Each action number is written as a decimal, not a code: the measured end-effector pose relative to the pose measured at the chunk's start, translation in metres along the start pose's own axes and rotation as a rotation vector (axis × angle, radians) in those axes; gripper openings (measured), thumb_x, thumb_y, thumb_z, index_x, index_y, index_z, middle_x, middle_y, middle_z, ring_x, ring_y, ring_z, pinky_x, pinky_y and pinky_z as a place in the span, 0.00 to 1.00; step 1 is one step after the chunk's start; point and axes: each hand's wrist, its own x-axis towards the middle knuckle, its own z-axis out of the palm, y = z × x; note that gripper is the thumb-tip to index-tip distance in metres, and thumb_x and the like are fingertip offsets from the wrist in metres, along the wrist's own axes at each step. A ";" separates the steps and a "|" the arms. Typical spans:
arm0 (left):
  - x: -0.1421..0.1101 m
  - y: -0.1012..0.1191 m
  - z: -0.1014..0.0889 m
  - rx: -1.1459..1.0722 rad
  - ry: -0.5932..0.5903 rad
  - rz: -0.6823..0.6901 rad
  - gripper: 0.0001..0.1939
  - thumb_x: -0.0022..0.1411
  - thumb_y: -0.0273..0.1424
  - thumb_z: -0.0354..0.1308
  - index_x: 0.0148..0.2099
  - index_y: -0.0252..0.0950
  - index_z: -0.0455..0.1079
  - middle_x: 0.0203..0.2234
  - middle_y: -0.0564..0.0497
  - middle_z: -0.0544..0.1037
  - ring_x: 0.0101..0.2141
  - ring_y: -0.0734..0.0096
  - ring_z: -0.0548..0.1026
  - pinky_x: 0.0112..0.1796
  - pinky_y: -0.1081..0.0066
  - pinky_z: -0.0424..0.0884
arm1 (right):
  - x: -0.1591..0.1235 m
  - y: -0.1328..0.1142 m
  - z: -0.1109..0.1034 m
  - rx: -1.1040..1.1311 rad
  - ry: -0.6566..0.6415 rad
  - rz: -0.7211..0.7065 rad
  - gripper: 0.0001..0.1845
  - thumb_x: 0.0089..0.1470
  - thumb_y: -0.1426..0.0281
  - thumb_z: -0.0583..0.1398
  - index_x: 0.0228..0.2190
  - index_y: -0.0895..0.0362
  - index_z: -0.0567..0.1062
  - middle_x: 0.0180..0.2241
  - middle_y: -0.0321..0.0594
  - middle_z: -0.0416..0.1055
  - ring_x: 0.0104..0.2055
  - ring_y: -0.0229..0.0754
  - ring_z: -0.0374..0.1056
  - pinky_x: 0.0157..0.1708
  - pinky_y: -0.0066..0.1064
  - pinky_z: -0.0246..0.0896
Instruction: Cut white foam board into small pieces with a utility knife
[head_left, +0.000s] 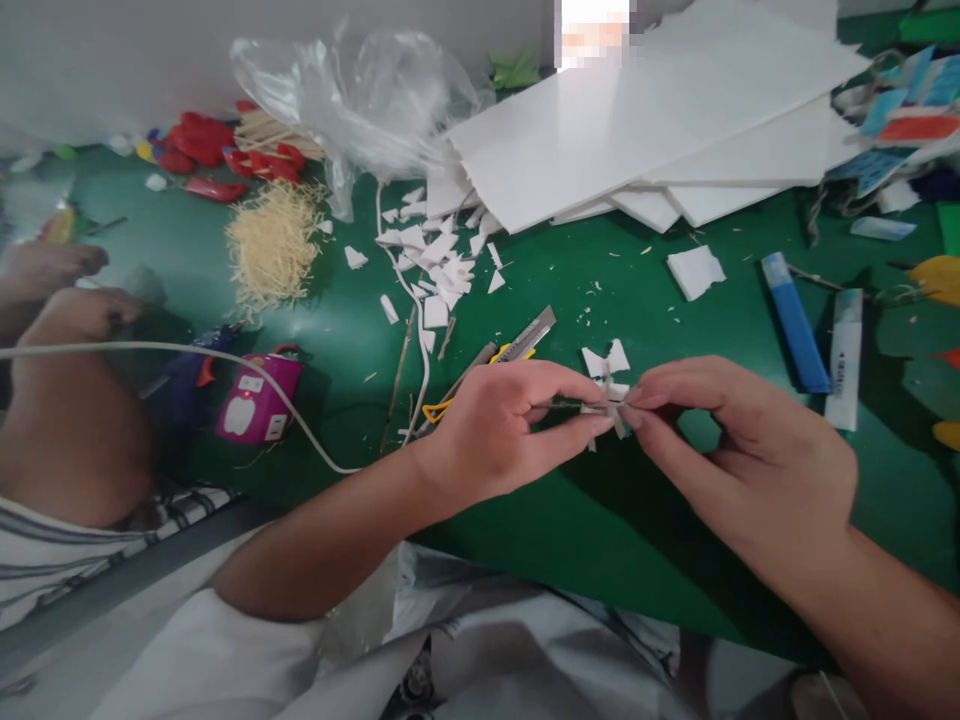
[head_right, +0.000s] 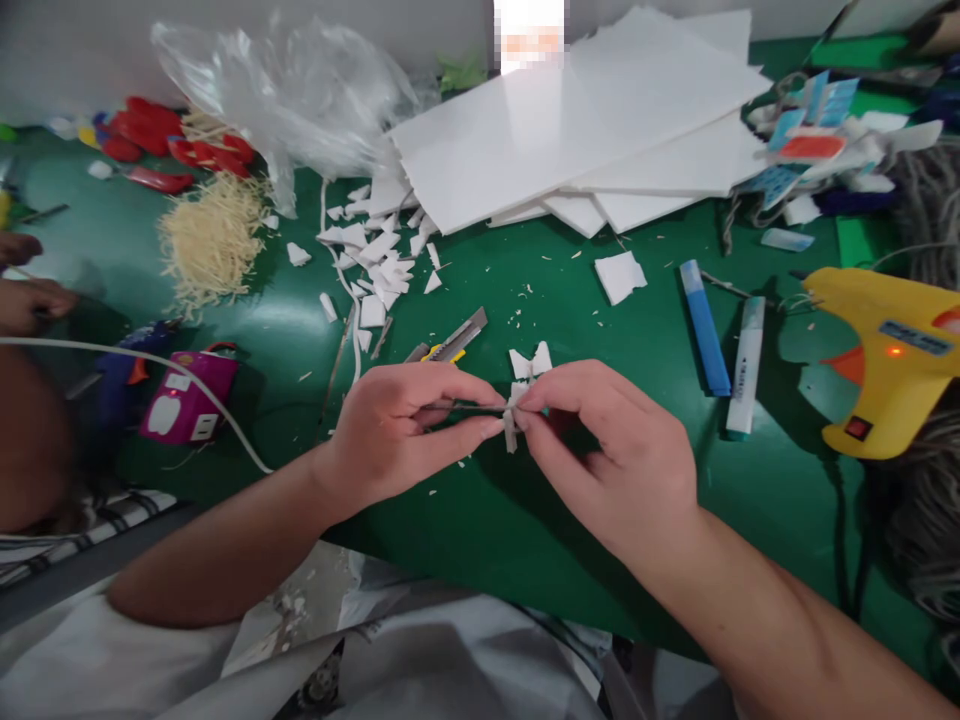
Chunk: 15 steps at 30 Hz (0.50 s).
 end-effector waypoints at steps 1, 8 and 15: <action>0.001 0.000 -0.001 -0.018 0.001 -0.010 0.04 0.60 0.31 0.66 0.36 0.37 0.81 0.22 0.55 0.78 0.18 0.81 0.61 0.19 0.77 0.56 | 0.000 0.000 0.000 0.007 0.020 0.023 0.09 0.59 0.77 0.62 0.33 0.49 0.73 0.32 0.33 0.80 0.31 0.38 0.76 0.28 0.31 0.72; 0.001 -0.007 -0.007 -0.058 0.059 0.051 0.13 0.63 0.38 0.65 0.45 0.34 0.78 0.31 0.49 0.81 0.31 0.70 0.78 0.35 0.71 0.75 | 0.001 0.002 -0.003 0.012 -0.048 -0.085 0.09 0.60 0.77 0.61 0.36 0.49 0.74 0.33 0.34 0.81 0.33 0.38 0.78 0.29 0.29 0.73; -0.009 -0.009 0.018 -0.427 0.141 0.146 0.17 0.73 0.41 0.56 0.55 0.36 0.72 0.48 0.42 0.82 0.48 0.63 0.80 0.47 0.65 0.79 | 0.000 0.001 0.000 -0.147 -0.128 -0.359 0.09 0.61 0.76 0.59 0.36 0.50 0.77 0.35 0.37 0.83 0.30 0.40 0.79 0.25 0.31 0.72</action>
